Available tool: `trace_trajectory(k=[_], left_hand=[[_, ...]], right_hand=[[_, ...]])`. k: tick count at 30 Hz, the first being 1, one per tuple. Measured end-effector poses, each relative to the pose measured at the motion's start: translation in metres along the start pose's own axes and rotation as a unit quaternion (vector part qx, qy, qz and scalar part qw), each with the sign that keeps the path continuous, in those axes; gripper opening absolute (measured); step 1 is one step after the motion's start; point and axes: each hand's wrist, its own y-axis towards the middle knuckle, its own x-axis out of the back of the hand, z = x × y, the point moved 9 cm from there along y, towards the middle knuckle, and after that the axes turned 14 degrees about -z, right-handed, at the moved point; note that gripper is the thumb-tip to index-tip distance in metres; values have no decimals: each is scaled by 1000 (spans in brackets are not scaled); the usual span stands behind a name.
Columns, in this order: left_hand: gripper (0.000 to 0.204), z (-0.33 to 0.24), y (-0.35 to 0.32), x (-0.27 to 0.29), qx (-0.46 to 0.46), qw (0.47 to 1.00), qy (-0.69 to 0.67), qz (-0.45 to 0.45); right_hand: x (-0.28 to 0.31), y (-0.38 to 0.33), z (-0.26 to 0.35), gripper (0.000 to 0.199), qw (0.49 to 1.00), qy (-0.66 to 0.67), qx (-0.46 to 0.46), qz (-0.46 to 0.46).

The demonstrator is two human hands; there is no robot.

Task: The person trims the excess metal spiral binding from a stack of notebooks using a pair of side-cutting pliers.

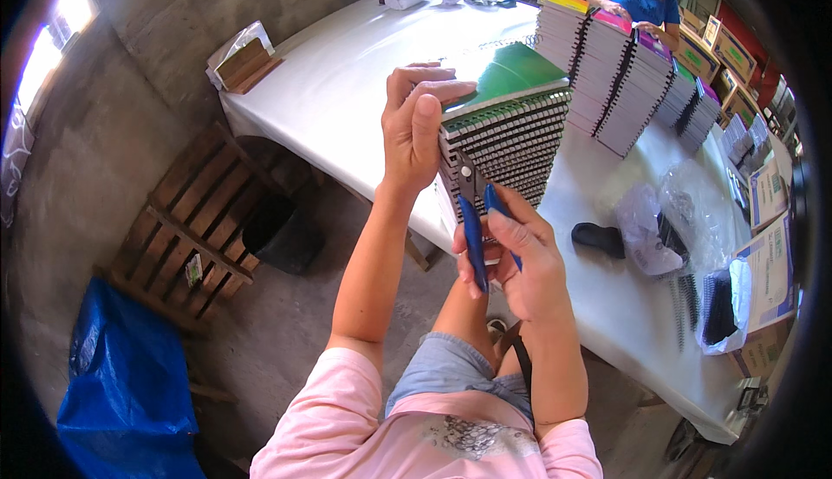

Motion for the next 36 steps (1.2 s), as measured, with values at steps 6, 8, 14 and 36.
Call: trace_trajectory(k=[6,8,14,36], left_hand=[[47,3,2,0,5,1000,13,-6],[47,4,1,1,12,1000,10,-7],[54,3,1,-1,8,999,31,16],[51,6,0,1,23,1000,-1,-8]], right_hand=[[-2,-29,46,44,671,-497,500,-230],[2,-29,44,46,688,-486,484,-235],[-9,-29,44,45,646,-513,515,-233],[-1,-32,39,47,665,-507,498,-231]])
